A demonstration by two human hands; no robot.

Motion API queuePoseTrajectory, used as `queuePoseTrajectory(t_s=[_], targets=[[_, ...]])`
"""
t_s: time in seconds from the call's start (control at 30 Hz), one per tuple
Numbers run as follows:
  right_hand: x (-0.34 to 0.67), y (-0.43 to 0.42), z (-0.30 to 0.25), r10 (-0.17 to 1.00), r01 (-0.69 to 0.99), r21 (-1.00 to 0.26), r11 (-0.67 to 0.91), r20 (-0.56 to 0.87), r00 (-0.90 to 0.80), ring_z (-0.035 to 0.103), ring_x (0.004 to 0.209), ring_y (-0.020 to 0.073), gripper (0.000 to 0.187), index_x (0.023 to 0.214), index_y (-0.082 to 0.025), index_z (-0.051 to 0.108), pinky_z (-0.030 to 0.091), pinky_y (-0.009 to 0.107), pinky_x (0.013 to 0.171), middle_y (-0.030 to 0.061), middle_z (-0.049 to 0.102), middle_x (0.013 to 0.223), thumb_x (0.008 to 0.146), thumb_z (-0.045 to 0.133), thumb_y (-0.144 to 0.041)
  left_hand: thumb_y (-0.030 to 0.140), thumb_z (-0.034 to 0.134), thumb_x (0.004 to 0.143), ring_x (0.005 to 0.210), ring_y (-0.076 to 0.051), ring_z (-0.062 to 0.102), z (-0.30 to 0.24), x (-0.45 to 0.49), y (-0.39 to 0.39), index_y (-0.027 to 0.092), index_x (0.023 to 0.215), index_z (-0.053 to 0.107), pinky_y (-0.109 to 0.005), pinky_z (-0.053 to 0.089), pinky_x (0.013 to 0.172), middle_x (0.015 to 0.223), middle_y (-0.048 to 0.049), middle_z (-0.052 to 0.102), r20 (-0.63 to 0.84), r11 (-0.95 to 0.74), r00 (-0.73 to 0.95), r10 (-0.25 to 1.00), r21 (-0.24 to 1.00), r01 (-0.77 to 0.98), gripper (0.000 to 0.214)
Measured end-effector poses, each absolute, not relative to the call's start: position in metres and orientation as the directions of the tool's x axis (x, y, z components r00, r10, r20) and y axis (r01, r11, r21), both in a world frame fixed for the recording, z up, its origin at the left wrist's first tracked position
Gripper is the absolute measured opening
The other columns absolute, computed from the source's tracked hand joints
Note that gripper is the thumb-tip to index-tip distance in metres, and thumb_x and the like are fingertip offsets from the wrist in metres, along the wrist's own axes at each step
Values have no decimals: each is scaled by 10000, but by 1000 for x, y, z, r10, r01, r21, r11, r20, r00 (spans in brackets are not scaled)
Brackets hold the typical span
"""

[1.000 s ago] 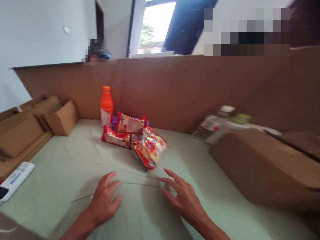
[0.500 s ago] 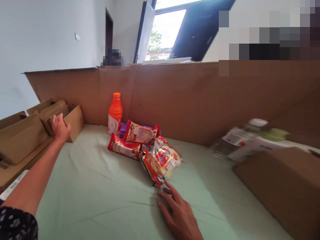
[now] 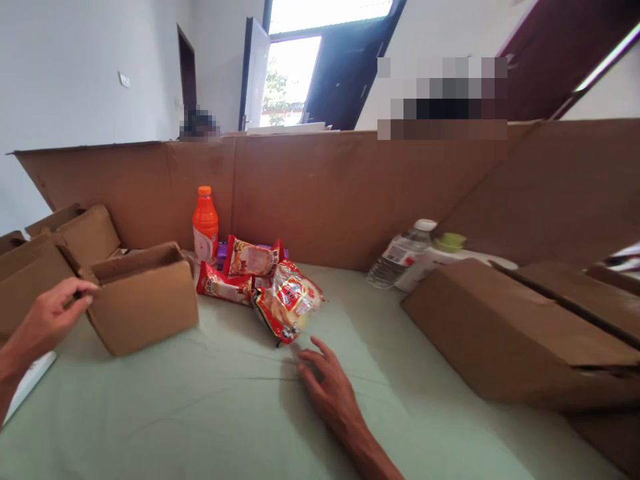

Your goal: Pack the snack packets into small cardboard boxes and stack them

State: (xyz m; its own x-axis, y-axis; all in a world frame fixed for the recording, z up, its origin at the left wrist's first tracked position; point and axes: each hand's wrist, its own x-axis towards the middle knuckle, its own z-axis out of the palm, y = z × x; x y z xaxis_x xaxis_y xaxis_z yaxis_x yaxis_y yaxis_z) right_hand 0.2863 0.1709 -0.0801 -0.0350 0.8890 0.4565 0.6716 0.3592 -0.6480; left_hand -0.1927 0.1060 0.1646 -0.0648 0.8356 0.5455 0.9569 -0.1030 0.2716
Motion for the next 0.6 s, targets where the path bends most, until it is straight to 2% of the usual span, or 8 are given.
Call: queuePoseTrajectory(t_s=[0.07, 0.13, 0.27, 0.4, 0.5, 0.6], targets=[[289, 173, -83, 892, 642, -684, 346, 452, 0, 630, 1179, 292, 327, 958, -221, 729, 562, 457, 912, 138, 601, 1363, 913, 482, -432, 436, 555, 875, 892, -207, 726, 161, -175, 66, 189, 901, 712, -333, 615, 803, 933, -32, 767, 538, -318, 136, 832, 260, 912, 295], [290, 173, -85, 898, 628, -700, 340, 439, 3, 636, 1151, 293, 320, 947, -230, 729, 574, 441, 866, 130, 599, 1358, 904, 496, -445, 264, 550, 901, 992, -213, 725, 157, -147, 34, 238, 911, 719, -318, 603, 872, 983, -51, 773, 504, -435, 259, 824, 269, 860, 171], [289, 168, -85, 878, 662, -651, 371, 478, -22, 643, 1117, 279, 316, 984, -234, 719, 585, 422, 832, 124, 584, 1362, 908, 487, -436, 95, 504, 882, 1054, -214, 699, 153, -93, 5, 256, 926, 701, -363, 561, 999, 911, -35, 760, 465, -539, 377, 801, 287, 792, 258], [299, 173, -62, 822, 750, -516, 414, 565, -65, 633, 1135, 274, 334, 1051, -217, 690, 592, 411, 802, 141, 600, 1324, 937, 422, -380, 53, 529, 820, 1076, -215, 682, 143, -73, 6, 251, 968, 661, -414, 517, 1058, 917, -14, 742, 569, -590, 384, 727, 233, 773, 280], [307, 193, -19, 793, 797, -404, 449, 592, -146, 595, 1205, 281, 358, 1153, -197, 672, 549, 454, 911, 157, 600, 1351, 960, 387, -296, 53, 536, 780, 1091, -225, 666, 129, -70, 13, 252, 958, 638, -469, 472, 1101, 892, -5, 720, 646, -602, 342, 682, 230, 765, 286], [300, 226, 34, 765, 809, -255, 530, 556, -325, 545, 1270, 285, 405, 1266, -202, 652, 469, 480, 1006, 146, 607, 1383, 953, 396, -176, 52, 536, 774, 1091, -232, 663, 118, -66, 18, 254, 940, 629, -469, 480, 1087, 863, -3, 705, 696, -598, 290, 657, 246, 763, 278]])
